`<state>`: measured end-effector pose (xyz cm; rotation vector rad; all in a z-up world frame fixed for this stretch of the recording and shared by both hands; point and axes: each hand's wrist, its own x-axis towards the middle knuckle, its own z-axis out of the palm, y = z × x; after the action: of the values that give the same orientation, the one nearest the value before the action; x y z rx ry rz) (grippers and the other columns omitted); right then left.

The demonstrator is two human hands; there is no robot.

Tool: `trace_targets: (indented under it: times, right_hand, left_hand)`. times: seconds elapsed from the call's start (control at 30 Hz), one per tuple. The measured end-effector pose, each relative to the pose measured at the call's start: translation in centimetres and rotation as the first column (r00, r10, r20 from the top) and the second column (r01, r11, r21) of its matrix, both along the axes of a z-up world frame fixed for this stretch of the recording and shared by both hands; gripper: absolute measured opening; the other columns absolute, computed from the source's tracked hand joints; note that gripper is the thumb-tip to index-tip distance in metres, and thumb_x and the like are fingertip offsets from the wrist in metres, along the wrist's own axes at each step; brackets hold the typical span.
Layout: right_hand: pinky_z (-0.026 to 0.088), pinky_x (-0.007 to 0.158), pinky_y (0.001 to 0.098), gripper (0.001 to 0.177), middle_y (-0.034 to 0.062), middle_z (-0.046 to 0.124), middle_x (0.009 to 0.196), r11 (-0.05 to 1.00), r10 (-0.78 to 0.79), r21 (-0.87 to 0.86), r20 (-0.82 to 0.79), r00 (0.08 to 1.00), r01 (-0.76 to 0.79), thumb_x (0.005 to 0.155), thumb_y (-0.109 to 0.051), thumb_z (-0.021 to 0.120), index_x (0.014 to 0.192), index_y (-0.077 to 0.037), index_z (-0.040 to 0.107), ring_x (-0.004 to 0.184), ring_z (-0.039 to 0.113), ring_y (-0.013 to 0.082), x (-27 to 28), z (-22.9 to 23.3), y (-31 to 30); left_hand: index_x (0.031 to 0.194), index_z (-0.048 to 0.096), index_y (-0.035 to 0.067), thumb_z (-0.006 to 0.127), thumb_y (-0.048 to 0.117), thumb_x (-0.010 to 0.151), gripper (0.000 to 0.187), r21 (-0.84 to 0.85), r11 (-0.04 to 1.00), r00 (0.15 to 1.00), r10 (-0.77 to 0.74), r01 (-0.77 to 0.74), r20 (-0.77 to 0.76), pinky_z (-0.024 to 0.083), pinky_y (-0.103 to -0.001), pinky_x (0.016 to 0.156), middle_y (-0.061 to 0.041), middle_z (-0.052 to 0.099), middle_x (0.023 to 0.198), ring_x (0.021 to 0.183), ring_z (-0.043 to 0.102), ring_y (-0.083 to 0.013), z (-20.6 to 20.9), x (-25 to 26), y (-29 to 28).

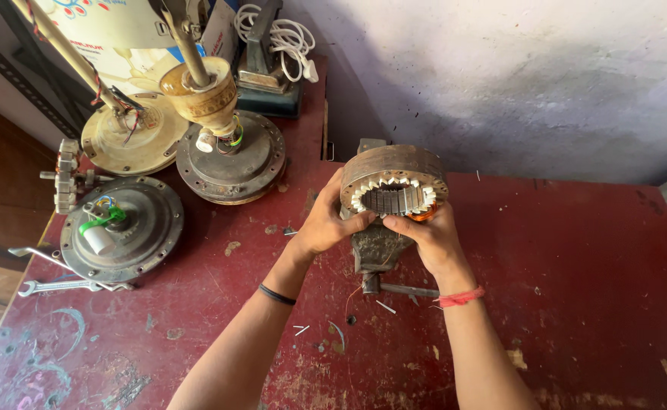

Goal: The person winds copper wire by hand around the slots of a motor stator held in a bench vise. The person repeatedly wraps the wire around the stator teeth, adjusting the stator orientation as needed to continue winding.

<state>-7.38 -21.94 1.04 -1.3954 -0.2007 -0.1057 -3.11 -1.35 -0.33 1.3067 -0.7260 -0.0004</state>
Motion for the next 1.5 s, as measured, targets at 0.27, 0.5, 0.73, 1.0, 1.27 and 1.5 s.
trace_targets:
  times: [0.27,0.5,0.73,1.0,1.27,1.5]
  right_hand:
    - [0.053,0.102,0.0367,0.062,0.0049,0.071,0.117,0.993,0.109,-0.052,-0.022,0.994,-0.11,0.07,-0.012,0.089,0.126,-0.004,0.065,0.111,0.065,0.0179,0.2,1.3,-1.5]
    - [0.048,0.11,0.0402,0.072,0.0064,0.069,0.125,0.946,0.273,-0.153,-0.092,0.958,-0.285,0.064,-0.019,0.091,0.13,-0.005,0.065,0.122,0.061,0.0213,0.7,3.8,-3.1]
    - [0.036,0.12,0.0364,0.066,0.0074,0.067,0.135,0.692,0.707,0.237,-0.032,0.706,-0.682,0.078,-0.028,0.084,0.135,-0.002,0.062,0.132,0.053,0.0217,6.1,5.4,-9.9]
    - [0.05,0.076,0.0331,0.042,0.0204,0.069,0.097,0.731,0.523,-0.35,-0.265,0.81,-0.586,0.102,-0.026,0.07,0.101,0.016,0.074,0.09,0.056,0.0215,14.5,0.5,-8.5]
    - [0.053,0.086,0.031,0.042,0.0102,0.068,0.109,0.466,0.542,-0.646,-0.333,0.772,-0.605,0.085,-0.022,0.076,0.118,-0.001,0.06,0.101,0.062,0.0156,18.3,0.4,-7.3]
    - [0.051,0.091,0.0317,0.04,0.0072,0.069,0.109,0.487,0.405,-0.686,-0.372,0.835,-0.541,0.085,-0.023,0.075,0.118,-0.006,0.06,0.103,0.062,0.0148,17.4,-0.2,-7.1]
  left_hand:
    - [0.146,0.047,0.004,0.077,0.004,0.078,0.073,0.079,0.995,0.992,-0.047,0.056,-0.117,0.041,-0.038,0.117,-0.005,0.056,0.135,0.133,0.052,-0.0209,0.8,0.2,0.8]
    - [0.139,0.049,0.002,0.073,0.003,0.078,0.066,0.113,0.962,0.964,0.258,-0.249,-0.071,0.045,-0.042,0.116,-0.013,0.061,0.131,0.128,0.06,-0.0234,1.9,-2.6,-0.7]
    - [0.13,0.047,0.002,0.079,0.013,0.081,0.059,0.186,0.758,0.712,0.652,-0.626,-0.262,0.053,-0.039,0.105,-0.016,0.066,0.122,0.116,0.066,-0.0232,2.8,-7.2,-4.6]
    - [0.097,0.058,0.001,0.077,0.02,0.09,0.028,0.232,0.713,0.608,0.692,-0.662,-0.389,0.055,-0.035,0.067,-0.01,0.069,0.093,0.085,0.068,-0.0166,2.9,-9.1,-5.8]
    - [0.092,0.064,0.004,0.071,0.026,0.095,0.024,0.333,0.595,0.575,0.801,-0.732,-0.168,0.057,-0.033,0.067,-0.008,0.07,0.096,0.083,0.069,-0.0176,3.3,-8.8,-6.4]
    - [0.094,0.06,0.004,0.069,0.019,0.097,0.018,0.326,0.593,0.599,0.795,-0.736,-0.094,0.057,-0.034,0.069,-0.008,0.067,0.095,0.084,0.067,-0.0181,2.5,-8.5,-6.3]
